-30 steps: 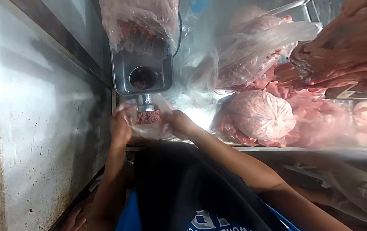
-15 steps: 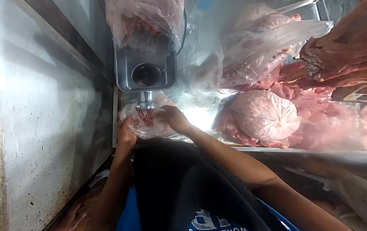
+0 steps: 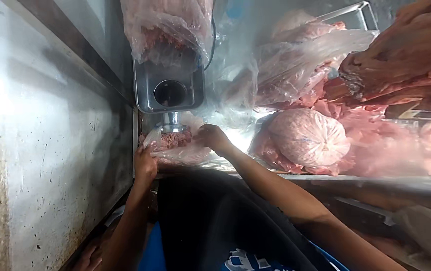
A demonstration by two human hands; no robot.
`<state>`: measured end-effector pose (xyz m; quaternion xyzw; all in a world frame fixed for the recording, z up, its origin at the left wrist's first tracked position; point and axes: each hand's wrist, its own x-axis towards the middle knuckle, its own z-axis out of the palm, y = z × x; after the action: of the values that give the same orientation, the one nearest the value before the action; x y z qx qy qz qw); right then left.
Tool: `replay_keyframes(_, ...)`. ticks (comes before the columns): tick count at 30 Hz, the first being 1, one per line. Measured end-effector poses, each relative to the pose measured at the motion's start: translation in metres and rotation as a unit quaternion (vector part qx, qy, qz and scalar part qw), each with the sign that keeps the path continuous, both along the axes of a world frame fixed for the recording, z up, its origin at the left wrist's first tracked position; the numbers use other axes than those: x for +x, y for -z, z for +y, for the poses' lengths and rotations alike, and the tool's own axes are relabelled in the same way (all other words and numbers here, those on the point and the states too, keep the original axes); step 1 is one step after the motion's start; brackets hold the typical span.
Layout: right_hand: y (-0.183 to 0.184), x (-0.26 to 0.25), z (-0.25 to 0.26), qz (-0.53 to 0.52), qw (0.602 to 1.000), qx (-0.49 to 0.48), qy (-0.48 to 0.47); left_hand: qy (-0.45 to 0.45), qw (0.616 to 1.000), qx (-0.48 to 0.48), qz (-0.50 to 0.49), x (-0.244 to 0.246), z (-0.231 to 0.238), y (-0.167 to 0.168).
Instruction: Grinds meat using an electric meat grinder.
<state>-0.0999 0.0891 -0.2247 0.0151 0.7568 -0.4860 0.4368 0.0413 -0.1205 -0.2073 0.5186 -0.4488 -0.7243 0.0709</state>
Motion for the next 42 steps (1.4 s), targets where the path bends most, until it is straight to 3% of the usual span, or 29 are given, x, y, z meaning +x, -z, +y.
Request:
replay_keyframes(3,-0.028,-0.003,0.007,0.013,1.000,0.000,-0.008,-0.059,0.995,0.066,0.043,-0.013,0.003,0.006)
replay_keyframes(7,-0.108,-0.020,0.017,0.206,0.949,0.121,-0.204,-0.065,0.995,0.064,0.029,-0.025,0.009,0.015)
replay_keyframes(11,-0.152,-0.043,0.008,0.335,0.931,0.057,-0.134,-0.035,0.997,0.071,0.011,-0.027,0.006,0.020)
replay_keyframes(14,-0.148,-0.054,-0.018,0.368,0.921,0.015,-0.125,0.033,0.999,0.029,0.018,-0.026,0.000,0.021)
replay_keyframes(19,-0.134,-0.070,-0.099,0.381,0.901,0.008,-0.209,0.125,0.991,-0.046,-0.029,-0.023,-0.004,0.007)
replay_keyframes(24,-0.108,-0.134,-0.171,0.519,0.801,0.159,-0.251,0.136,0.988,-0.065,-0.022,-0.019,-0.006,0.000)
replay_keyframes(29,-0.097,-0.154,-0.180,0.592,0.741,0.217,-0.228,0.162,0.984,-0.072,-0.031,-0.011,-0.013,0.015)
replay_keyframes(32,-0.088,-0.147,-0.161,0.641,0.712,0.210,-0.199,0.253,0.958,-0.125,-0.051,-0.009,-0.020,0.019)
replay_keyframes(34,-0.091,-0.143,-0.155,0.639,0.710,0.230,-0.188,0.392,0.886,-0.221,-0.110,-0.013,-0.033,0.001)
replay_keyframes(36,-0.099,-0.140,-0.152,0.601,0.732,0.259,-0.191,0.491,0.802,-0.305,-0.153,-0.026,-0.050,-0.040)
replay_keyframes(37,-0.102,-0.138,-0.150,0.587,0.742,0.264,-0.190,0.499,0.787,-0.334,-0.140,-0.036,-0.058,-0.067)
replay_keyframes(39,-0.103,-0.137,-0.148,0.600,0.738,0.252,-0.178,0.474,0.794,-0.377,-0.053,-0.062,-0.074,-0.119)
replay_keyframes(42,-0.107,-0.136,-0.152,0.557,0.768,0.264,-0.172,0.384,0.798,-0.455,0.094,-0.130,-0.096,-0.153)
